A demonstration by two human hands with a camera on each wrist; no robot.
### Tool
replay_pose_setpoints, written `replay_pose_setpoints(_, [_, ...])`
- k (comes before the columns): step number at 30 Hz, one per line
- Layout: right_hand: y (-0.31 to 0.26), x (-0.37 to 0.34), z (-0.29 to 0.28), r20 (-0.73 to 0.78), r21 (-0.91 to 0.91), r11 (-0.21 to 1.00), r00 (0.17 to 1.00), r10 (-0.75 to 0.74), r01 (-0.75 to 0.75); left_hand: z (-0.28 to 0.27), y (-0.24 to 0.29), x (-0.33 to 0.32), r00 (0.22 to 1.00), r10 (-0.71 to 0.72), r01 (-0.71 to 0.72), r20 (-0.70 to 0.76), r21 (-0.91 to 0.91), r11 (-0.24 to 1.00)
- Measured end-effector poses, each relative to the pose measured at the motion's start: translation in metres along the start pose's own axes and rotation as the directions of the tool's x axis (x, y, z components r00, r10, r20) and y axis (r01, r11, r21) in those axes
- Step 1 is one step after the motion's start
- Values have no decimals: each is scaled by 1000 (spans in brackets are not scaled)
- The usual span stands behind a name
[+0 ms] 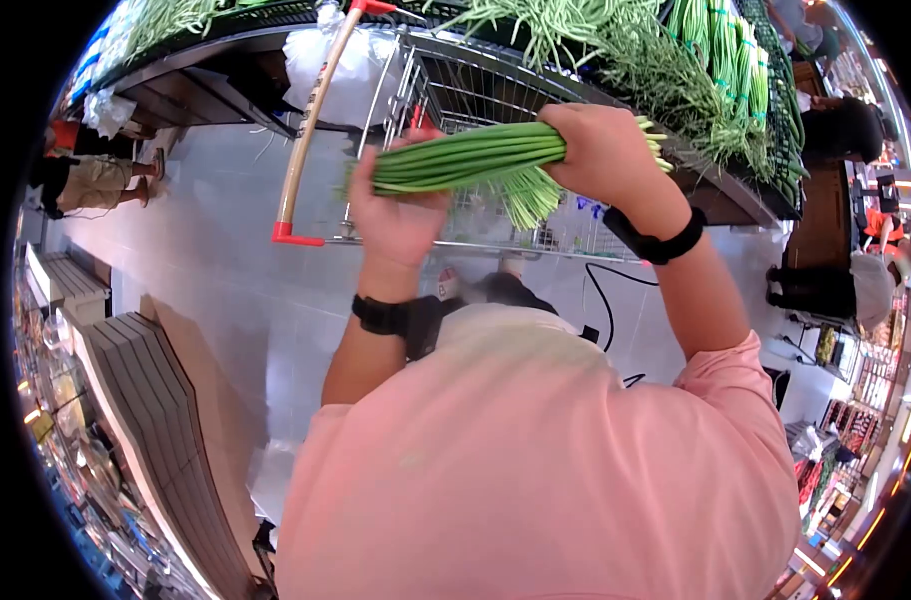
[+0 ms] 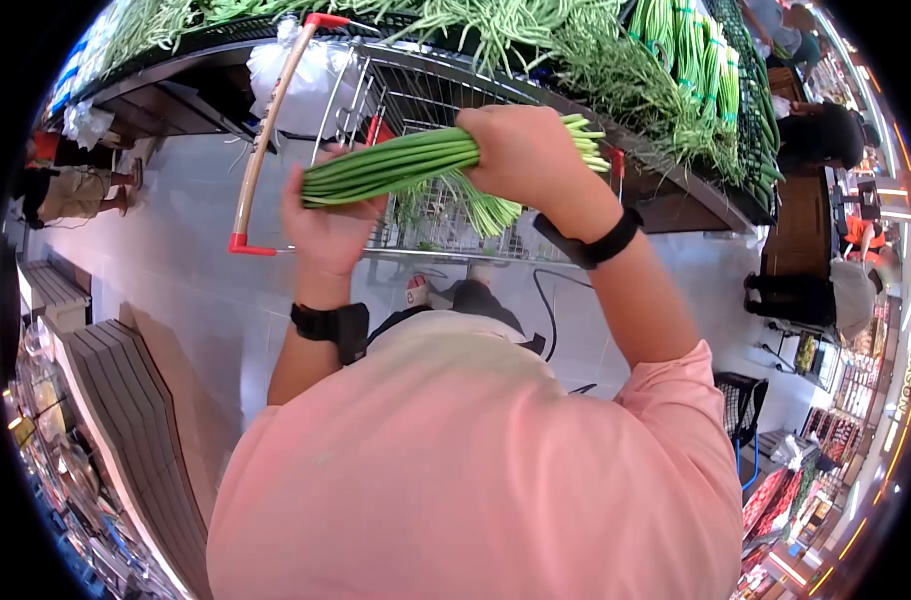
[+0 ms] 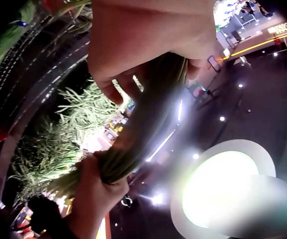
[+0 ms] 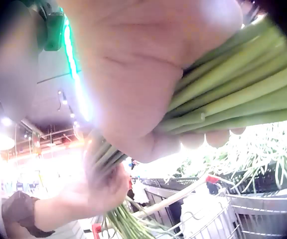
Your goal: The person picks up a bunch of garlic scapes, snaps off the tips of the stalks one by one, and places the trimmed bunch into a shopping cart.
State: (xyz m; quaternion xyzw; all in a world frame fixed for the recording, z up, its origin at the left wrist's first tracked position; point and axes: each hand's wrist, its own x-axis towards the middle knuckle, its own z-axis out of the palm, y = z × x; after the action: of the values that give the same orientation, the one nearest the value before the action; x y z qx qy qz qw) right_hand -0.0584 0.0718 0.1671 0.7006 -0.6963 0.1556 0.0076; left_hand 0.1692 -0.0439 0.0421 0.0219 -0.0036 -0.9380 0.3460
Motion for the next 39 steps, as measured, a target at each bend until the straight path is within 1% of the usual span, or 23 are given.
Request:
replay_pose_setpoints(3, [18,3,-15,54,-184,982,998,-23,33,22,-34,-21,960,-222,230,-169,29,973])
replay_pose_setpoints(4, [23,4,-17,78,-220,974,996,-46,62,23,-39,-32,933,-344,359,-102,240,902])
replay_pose_setpoints(6, [33,4,-24,127,-295,950,990,-66,101,23,-48,-44,798,-601,489,-50,637,596])
replay_pose_setpoints(8, [31,6,-30,154,-426,889,982,-113,169,55,-34,-41,779,-612,416,-137,843,341])
replay_pose_setpoints(10, [28,6,-32,177,-481,843,968,-176,241,90,-32,-38,900,-431,129,-63,984,125])
replay_pose_setpoints(11, [25,5,-35,211,-491,826,958,-196,277,108,-37,-30,961,-257,-107,104,994,2])
replay_pose_setpoints(12, [21,6,-37,218,-533,786,949,-229,312,119,-41,-18,947,-100,-318,305,934,-160])
replay_pose_setpoints(14, [10,9,-41,239,-613,693,925,-296,380,113,-56,15,909,-68,-411,410,861,-301])
replay_pose_setpoints(16, [1,9,-44,220,-678,595,892,-396,431,104,-63,42,918,-187,-390,349,879,-274])
replay_pose_setpoints(17, [-1,8,-46,217,-711,540,871,-441,450,102,-65,55,916,-324,-310,238,931,-191])
replay_pose_setpoints(18, [-3,7,-48,219,-740,484,849,-482,466,104,-68,62,877,-463,-207,128,971,-123])
replay_pose_setpoints(19, [-2,6,-47,208,-763,453,838,-505,462,108,-72,64,862,-496,-201,102,968,-149])
replay_pose_setpoints(22, [0,3,-54,236,-746,418,792,-563,519,90,-84,61,885,-419,-253,203,965,-64])
replay_pose_setpoints(25, [1,4,-52,287,-719,423,790,-542,551,73,-90,63,893,-409,-202,188,979,9])
replay_pose_setpoints(28, [2,8,-46,247,-766,404,809,-534,500,79,-94,59,907,-420,101,-41,987,122])
replay_pose_setpoints(29, [-2,4,-44,302,-798,403,876,-377,448,75,-96,61,915,-404,94,-4,975,202])
replay_pose_setpoints(32, [-6,2,-57,176,-915,293,927,-331,278,62,-96,68,888,-456,216,-52,924,315])
replay_pose_setpoints(33, [-6,-5,-61,91,-883,418,952,-292,212,62,-96,69,886,-464,211,-17,905,369])
replay_pose_setpoints(35, [-13,-26,-82,-170,-611,786,954,-248,96,60,-99,70,878,-476,208,48,858,470])
replay_pose_setpoints(36, [-15,-37,-90,-280,-411,910,943,-178,50,57,-98,70,865,-497,214,66,848,485])
replay_pose_setpoints(37, [-7,-47,-80,-484,-312,949,868,-115,-48,55,-99,74,853,-513,211,93,837,505])
replay_pose_setpoints(38, [6,-46,-61,-525,-3,996,848,79,-94,54,-102,81,841,-525,203,127,826,526])
replay_pose_setpoints(39, [19,-45,-35,-502,312,941,817,284,-135,61,-106,84,838,-534,245,110,799,549])
